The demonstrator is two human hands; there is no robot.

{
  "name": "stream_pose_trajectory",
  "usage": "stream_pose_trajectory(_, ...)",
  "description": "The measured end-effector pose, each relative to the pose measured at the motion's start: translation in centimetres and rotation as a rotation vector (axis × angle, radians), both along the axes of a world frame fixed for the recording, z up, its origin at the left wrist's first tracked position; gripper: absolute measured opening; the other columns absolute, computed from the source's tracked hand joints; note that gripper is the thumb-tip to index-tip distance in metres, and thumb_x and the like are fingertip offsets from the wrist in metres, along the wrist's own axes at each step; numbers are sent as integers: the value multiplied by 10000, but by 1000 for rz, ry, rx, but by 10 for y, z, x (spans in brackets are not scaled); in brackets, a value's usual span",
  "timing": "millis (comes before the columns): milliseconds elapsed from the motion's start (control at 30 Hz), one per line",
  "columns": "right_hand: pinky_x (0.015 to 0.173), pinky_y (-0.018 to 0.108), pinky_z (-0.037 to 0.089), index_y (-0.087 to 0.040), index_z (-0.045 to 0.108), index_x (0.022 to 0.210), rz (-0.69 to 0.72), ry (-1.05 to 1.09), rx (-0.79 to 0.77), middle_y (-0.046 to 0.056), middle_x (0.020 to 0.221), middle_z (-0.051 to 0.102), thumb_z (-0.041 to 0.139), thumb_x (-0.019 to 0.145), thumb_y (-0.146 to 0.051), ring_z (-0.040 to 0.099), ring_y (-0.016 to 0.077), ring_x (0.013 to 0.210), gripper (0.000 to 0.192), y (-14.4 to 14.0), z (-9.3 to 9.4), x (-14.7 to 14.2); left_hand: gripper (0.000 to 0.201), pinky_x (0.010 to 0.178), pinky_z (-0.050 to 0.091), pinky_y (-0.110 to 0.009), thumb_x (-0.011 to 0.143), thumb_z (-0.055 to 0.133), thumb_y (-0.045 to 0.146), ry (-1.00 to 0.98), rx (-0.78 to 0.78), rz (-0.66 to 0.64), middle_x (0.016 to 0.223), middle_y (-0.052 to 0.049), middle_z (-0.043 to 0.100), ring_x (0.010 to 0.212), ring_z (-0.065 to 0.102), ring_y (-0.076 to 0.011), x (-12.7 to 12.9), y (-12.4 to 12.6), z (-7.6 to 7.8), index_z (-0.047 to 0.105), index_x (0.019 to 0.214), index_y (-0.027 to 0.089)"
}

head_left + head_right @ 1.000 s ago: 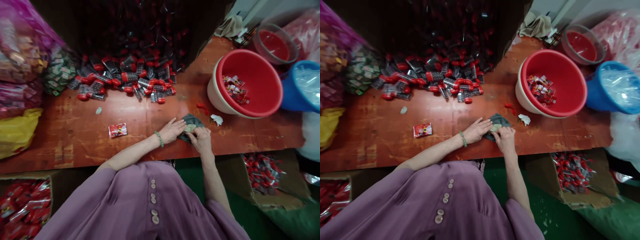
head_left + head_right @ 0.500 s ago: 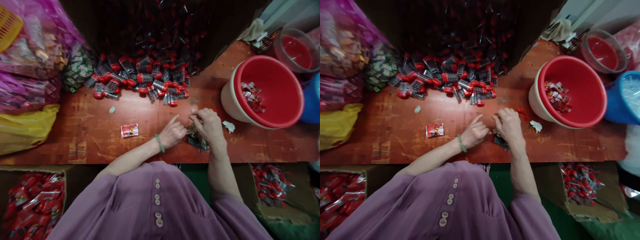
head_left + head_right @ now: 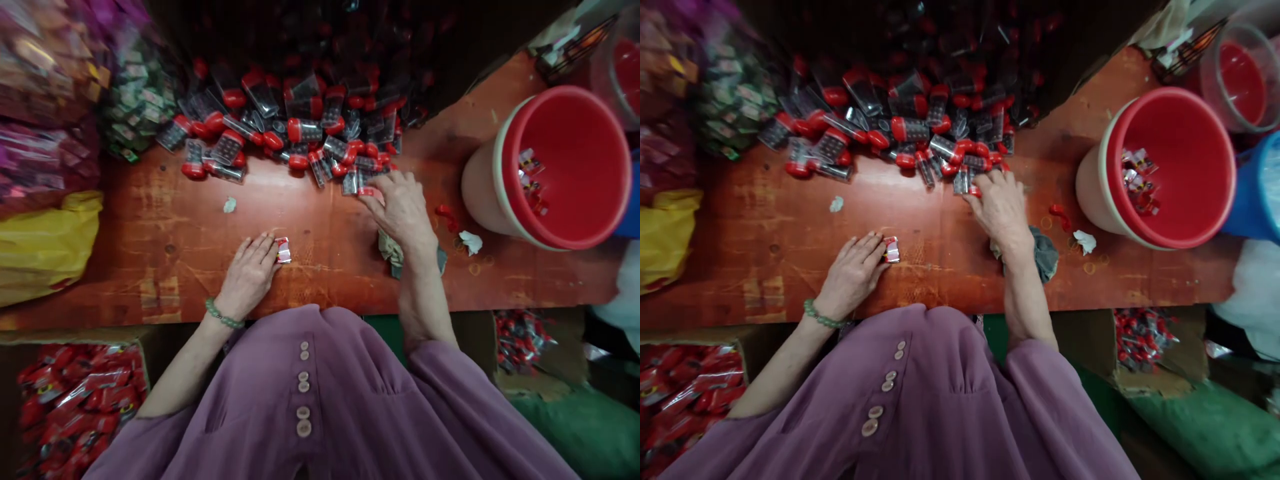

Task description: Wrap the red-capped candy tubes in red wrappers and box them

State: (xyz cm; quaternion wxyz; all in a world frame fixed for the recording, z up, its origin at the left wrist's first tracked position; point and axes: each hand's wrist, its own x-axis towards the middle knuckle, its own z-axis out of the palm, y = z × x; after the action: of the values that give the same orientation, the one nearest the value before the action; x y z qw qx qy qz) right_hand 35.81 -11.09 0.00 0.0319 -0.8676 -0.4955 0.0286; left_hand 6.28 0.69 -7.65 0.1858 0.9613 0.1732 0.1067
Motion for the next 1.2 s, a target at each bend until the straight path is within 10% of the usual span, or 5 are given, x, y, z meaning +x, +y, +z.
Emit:
stream_pose_trajectory(167,931,647,420,-190,623,1254,-270,-47,-255,202,1396,523,547,895,-631,456,454,1250,573,-87,-3,-34,359,1115,439,-483,966,533,218,-98,-3,-39,1392,-161,610,1335,552,-285,-2,4,-14,610,1311,156)
stream_pose_trajectory(367,913,639,438,-200,642,1251,-737,-2,-200,230,1476,465,621,855,-566,466,457,1263,540,-120,-31,-42,209,964,519,-448,926,605,226,-190,100,-46,1243,-160,684,1141,632,-286,-2,7,-13,698,1103,168)
stream_pose_trajectory(700,682,364,508,-231,494,719,-787,340,550,6,711,592,636,748,-508,562,179,667,313,-152,-19,-14,223,705,482,-366,955,549,322,-107,147,-87,922,-99,682,776,558,-224,1,12,-1,719,1026,195)
stream_pose_trajectory(1033,978,556,425,-244,433,701,-838,105,300,118,1070,522,716,627,-518,527,323,1077,401,-156,-57,-25,228,758,500,-350,973,518,267,-121,-49,6,865,-79,681,808,577,-210,2,3,-1,731,912,213)
stream_pose_trajectory(1200,905,552,471,-231,514,720,-700,219,160,133,1102,586,681,636,-697,586,330,1038,501,-167,-38,-18,236,754,505,-328,980,520,302,-98,-52,-39,887,-81,673,797,563,-202,3,6,6,718,963,174)
